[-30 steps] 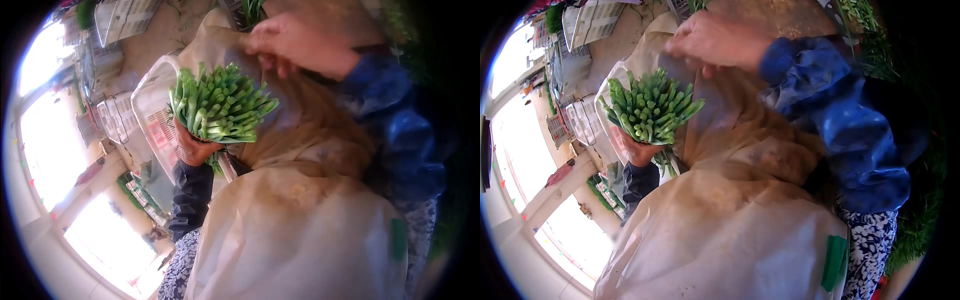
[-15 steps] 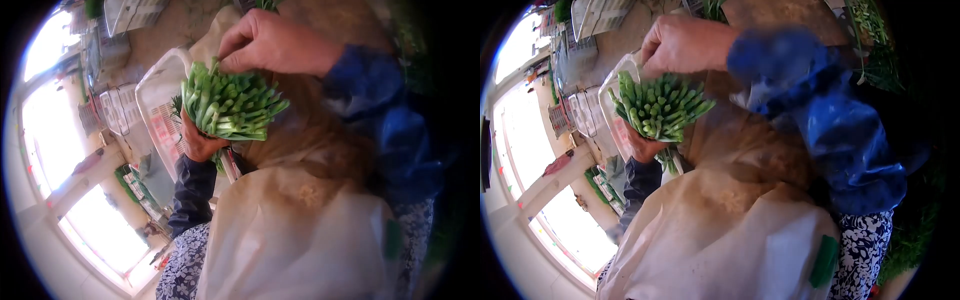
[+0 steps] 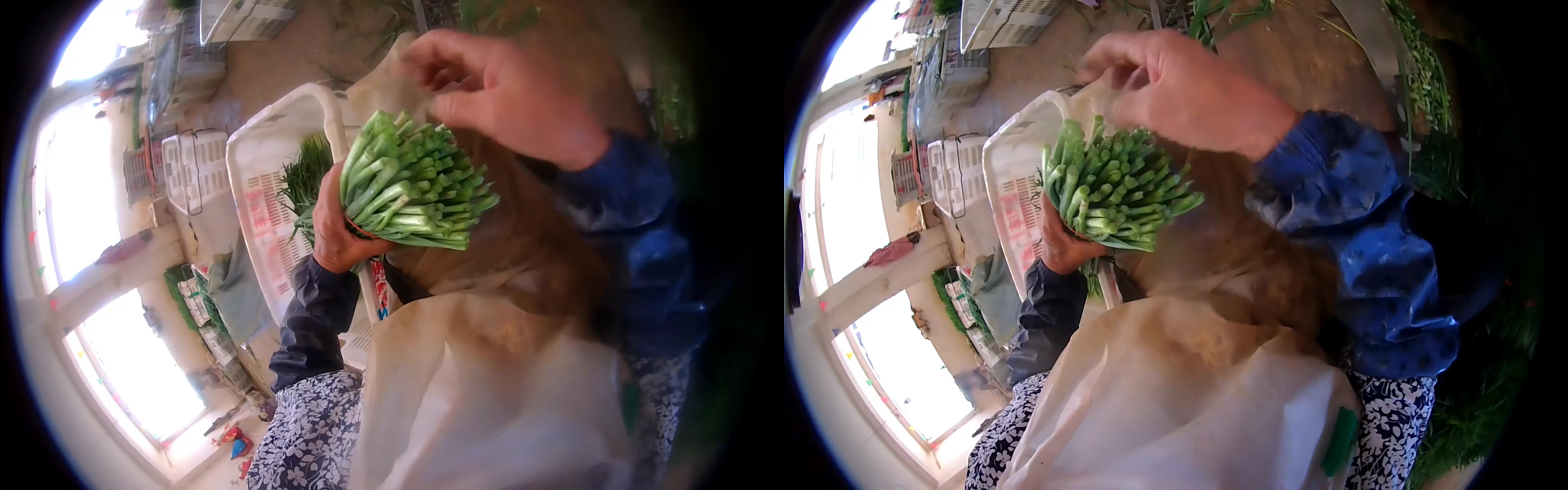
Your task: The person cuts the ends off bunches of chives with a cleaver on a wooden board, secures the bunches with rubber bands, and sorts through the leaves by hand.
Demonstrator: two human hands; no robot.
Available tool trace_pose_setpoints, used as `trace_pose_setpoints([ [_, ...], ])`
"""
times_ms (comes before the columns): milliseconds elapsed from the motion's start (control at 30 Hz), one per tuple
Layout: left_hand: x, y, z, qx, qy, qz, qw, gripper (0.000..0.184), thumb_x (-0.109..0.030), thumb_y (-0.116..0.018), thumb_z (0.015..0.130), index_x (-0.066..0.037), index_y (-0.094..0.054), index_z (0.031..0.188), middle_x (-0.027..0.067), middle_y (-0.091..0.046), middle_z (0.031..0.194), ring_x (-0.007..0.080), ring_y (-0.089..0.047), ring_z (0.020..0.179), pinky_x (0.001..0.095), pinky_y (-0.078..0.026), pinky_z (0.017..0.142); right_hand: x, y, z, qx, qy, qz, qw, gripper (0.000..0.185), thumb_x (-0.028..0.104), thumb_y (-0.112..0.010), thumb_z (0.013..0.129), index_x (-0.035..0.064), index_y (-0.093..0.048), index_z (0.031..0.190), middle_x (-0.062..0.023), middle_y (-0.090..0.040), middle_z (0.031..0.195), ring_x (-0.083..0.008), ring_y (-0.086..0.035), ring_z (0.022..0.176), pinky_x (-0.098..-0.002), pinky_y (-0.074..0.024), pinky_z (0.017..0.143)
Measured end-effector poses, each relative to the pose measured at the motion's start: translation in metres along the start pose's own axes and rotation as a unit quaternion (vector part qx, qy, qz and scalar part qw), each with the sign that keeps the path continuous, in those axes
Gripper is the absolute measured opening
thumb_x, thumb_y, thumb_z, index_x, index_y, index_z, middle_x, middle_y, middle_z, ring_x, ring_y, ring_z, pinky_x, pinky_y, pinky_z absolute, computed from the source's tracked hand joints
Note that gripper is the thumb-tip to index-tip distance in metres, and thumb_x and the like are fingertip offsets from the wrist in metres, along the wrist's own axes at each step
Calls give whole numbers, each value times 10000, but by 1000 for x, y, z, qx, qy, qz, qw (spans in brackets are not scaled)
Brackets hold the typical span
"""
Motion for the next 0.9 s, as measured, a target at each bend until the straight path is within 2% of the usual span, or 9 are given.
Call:
trace_pose_setpoints([
  [33, 0, 1, 1, 3, 6, 12, 1000, 1022, -212, -874, 458, 37, -416, 1337, 201, -573, 1187, 349, -594, 1081, 399, -464, 940, 5, -7, 0, 21, 72, 140, 987, 171, 43, -618, 858, 26, -650, 1026, -9, -609, 987, -82, -550, 855, -242, -444, 717],
  [67, 0, 3, 2, 7, -7, 28, 1000, 1024, -217, -877, 454, 38, -423, 1336, 215, -566, 1200, 374, -579, 1100, 416, -457, 947, 16, -6, -1, 9, 161, 11, 987, 200, -39, -604, 820, 20, -665, 1000, -39, -586, 1044, -124, -549, 941, -262, -443, 766],
  [200, -1, 3, 1, 5, -27, 36, 999, 1041, -208, -870, 434, 40, -419, 1339, 223, -561, 1209, 395, -567, 1099, 436, -453, 945, 26, -15, 0, 27, 269, -96, 958, 200, -35, -646, 789, 17, -663, 981, -90, -587, 934, -253, -593, 852, -306, -477, 729],
  [333, -3, 2, 2, -1, -49, 50, 998, 1038, -206, -850, 431, 40, -416, 1341, 223, -565, 1186, 392, -568, 1072, 437, -451, 933, 34, -10, 4, 36, 277, -141, 950, 159, 6, -668, 792, 14, -666, 950, -104, -607, 887, -278, -608, 800, -334, -490, 698],
  [400, -2, 1, 2, -3, -59, 50, 997, 1039, -203, -849, 430, 41, -415, 1341, 223, -565, 1185, 393, -568, 1069, 437, -451, 931, 34, -10, 8, 26, 281, -126, 951, 122, 52, -644, 757, 29, -686, 869, -152, -639, 799, -343, -629, 783, -395, -500, 720],
  [500, -3, 1, 3, 5, -66, 40, 997, 1035, -204, -847, 434, 45, -413, 1340, 223, -566, 1185, 394, -568, 1062, 435, -453, 928, 35, -5, 15, 63, 261, -125, 955, 127, 43, -623, 759, 13, -679, 869, -158, -643, 820, -354, -626, 800, -397, -501, 728],
  [700, -6, 3, 4, 1, -83, 57, 995, 1032, -213, -839, 447, 36, -405, 1349, 214, -572, 1165, 392, -570, 1015, 445, -451, 909, 30, -9, 17, 129, 239, -102, 957, 218, -44, -607, 781, 16, -652, 985, -106, -588, 871, -280, -598, 821, -344, -473, 731],
  [833, -2, 3, 3, 12, -59, 32, 998, 1040, -211, -836, 442, 45, -399, 1351, 223, -572, 1147, 394, -560, 1028, 449, -440, 922, 31, -8, 19, 157, 181, -105, 965, 213, 19, -588, 745, 2, -671, 940, -158, -625, 922, -354, -608, 900, -390, -483, 800],
  [900, -2, 3, 3, 9, -68, 37, 997, 1038, -211, -835, 442, 48, -399, 1349, 226, -570, 1144, 398, -558, 1030, 451, -439, 922, 30, -8, 17, 152, 226, -107, 956, 239, -42, -603, 776, 18, -649, 1003, -95, -585, 890, -265, -594, 836, -338, -468, 746],
])
Point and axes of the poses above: each hand's wrist, its own z-axis towards the middle knuckle, its own y-axis out of the back of the hand, x = y × z, the point moved 3 cm from there along z, towards the middle knuckle
